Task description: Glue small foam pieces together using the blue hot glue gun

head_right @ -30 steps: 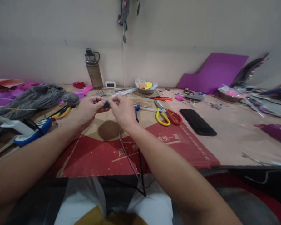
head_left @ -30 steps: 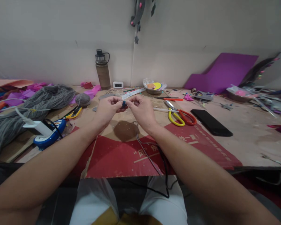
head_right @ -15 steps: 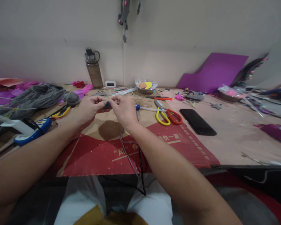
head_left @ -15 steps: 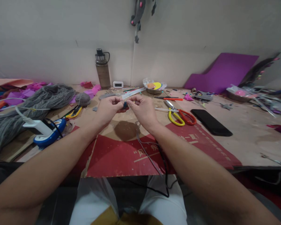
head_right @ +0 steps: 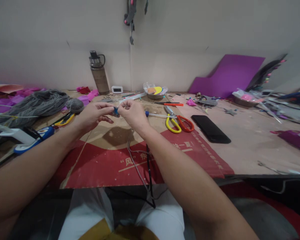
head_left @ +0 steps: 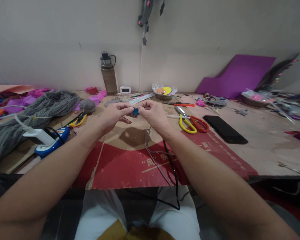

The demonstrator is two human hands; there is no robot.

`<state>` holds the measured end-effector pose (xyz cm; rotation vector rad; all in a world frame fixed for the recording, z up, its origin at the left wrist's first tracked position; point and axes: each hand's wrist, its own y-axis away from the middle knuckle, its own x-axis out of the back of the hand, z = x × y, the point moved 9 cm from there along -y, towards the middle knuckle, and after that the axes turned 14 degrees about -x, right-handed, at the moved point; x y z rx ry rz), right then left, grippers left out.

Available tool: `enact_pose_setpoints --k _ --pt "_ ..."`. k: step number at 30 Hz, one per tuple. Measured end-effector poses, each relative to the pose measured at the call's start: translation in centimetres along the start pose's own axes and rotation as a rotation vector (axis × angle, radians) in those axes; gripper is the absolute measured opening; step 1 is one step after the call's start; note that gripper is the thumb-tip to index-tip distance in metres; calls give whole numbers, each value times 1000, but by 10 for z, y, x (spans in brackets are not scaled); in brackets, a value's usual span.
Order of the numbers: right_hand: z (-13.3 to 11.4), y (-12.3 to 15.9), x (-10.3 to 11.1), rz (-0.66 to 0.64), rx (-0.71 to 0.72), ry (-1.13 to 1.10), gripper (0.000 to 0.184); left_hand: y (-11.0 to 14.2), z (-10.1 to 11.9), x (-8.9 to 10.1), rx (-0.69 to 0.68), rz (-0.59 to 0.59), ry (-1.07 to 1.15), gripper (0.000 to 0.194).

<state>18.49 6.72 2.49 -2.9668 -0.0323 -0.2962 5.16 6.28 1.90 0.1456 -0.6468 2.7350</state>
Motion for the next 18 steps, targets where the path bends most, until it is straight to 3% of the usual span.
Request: enact_pose_setpoints --k 14,18 --pt "-1 7 -13 -49 133 142 11 -1 7 5 -86 14 -223 15" --pt "0 5 -10 -30 111 139 12 -1 2 3 -29 -14 -125 18"
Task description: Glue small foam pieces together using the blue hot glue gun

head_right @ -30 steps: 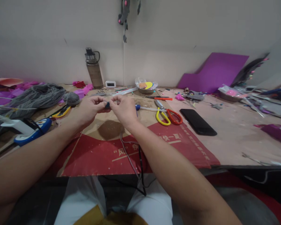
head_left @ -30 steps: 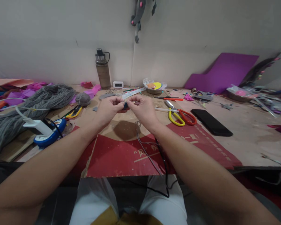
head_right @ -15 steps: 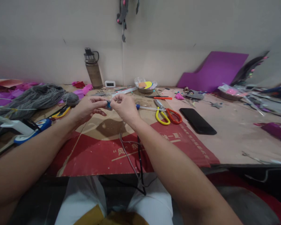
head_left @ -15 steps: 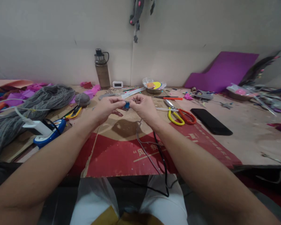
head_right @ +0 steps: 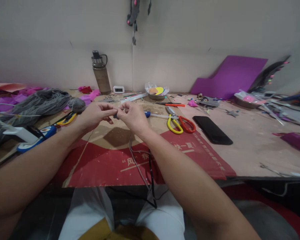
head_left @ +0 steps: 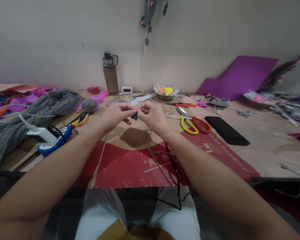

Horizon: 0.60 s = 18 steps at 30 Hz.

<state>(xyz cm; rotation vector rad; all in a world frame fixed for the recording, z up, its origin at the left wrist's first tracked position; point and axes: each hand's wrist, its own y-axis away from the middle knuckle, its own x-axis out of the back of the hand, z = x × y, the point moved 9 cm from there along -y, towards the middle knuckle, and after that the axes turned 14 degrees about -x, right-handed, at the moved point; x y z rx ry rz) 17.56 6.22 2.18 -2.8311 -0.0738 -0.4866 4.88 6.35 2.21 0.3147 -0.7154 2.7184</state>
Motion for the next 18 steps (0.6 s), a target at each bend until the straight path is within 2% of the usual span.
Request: enact_pose_setpoints --k 3,5,12,18 --pt "1 -1 3 29 -6 4 11 0 -7 -2 45 -27 149 25" --pt "0 0 1 9 0 3 10 0 -9 -2 48 -39 163 26" --pt "0 0 -3 -27 17 63 13 -1 -1 -1 -9 -70 -29 19" --pt "4 -3 -5 -38 18 142 14 -3 14 4 -129 -55 -306 16"
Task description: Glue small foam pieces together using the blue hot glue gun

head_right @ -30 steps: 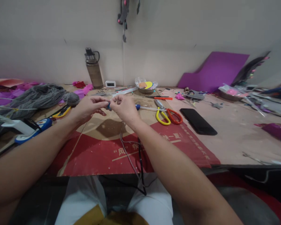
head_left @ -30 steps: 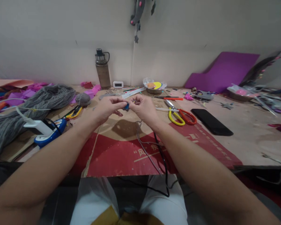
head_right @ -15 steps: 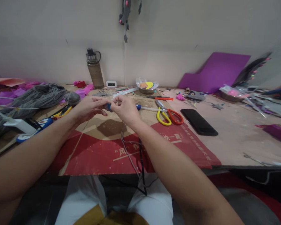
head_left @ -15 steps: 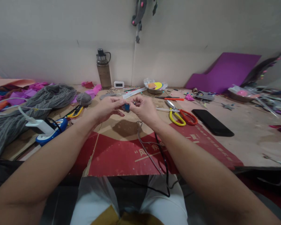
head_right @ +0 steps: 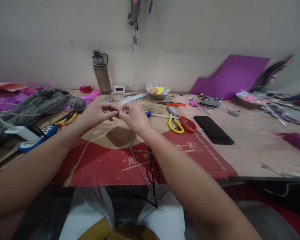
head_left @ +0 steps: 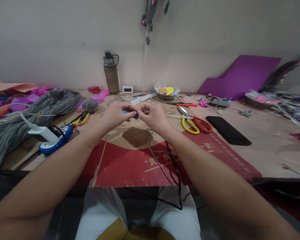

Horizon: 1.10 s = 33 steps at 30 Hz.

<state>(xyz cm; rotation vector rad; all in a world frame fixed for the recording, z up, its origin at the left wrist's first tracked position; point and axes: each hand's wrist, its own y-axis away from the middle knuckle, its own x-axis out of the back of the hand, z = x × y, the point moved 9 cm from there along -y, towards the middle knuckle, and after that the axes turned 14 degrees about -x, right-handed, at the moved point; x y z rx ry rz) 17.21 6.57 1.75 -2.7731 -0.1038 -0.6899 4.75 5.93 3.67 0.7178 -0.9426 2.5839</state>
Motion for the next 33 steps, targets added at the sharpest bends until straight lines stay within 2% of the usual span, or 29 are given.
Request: enact_pose_setpoints --k 5,12,16,24,30,33 --pt "0 1 -3 -37 -4 2 15 -1 -4 1 14 -18 -4 13" --pt "-12 8 10 117 73 31 3 2 -20 13 76 153 46 14" --pt "-17 13 8 134 103 73 8 2 -21 12 84 200 128 11" --pt "-13 17 -13 31 89 55 17 3 -28 22 77 358 275 14" --pt "-37 36 -33 -119 248 180 21 7 -52 40 127 621 566 18" --pt "-49 50 -45 -222 335 267 22 12 -65 48 190 701 636 22"
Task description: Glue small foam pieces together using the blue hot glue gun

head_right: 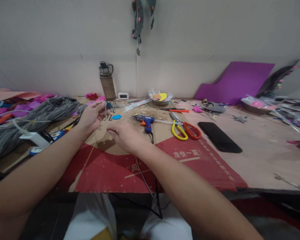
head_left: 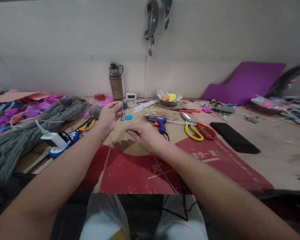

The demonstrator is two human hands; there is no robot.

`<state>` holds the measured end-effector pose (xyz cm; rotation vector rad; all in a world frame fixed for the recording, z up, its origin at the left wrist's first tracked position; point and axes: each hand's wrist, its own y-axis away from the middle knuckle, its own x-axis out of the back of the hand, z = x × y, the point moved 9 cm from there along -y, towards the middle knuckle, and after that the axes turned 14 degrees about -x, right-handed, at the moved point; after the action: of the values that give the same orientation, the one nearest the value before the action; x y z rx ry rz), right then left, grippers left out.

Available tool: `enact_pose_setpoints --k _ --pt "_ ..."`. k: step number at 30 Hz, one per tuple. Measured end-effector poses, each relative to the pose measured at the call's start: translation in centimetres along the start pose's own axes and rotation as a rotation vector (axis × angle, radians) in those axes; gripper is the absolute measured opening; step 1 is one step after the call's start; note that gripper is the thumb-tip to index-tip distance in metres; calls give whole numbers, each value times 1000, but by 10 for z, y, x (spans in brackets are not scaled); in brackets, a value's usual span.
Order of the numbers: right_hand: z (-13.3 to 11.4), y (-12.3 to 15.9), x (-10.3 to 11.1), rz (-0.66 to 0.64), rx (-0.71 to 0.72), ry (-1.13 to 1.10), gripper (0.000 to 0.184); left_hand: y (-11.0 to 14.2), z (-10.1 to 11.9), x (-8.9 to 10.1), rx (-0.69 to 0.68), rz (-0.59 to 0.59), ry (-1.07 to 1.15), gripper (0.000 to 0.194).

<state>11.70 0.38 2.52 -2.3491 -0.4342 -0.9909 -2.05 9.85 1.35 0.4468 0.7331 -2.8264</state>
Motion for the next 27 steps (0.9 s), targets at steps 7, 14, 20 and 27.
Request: enact_pose_setpoints --k 7,14,20,27 --pt "-19 9 -13 -104 104 99 22 -5 -6 10 89 18 88 26" --pt "-2 -1 2 -7 -9 38 23 -2 11 2 -44 -27 -50 20" --pt "34 -1 52 421 -245 -292 26 19 37 -33 -320 -309 -482 16" --pt "46 -5 49 425 -227 -442 20 43 39 -62 -287 -473 -448 18"
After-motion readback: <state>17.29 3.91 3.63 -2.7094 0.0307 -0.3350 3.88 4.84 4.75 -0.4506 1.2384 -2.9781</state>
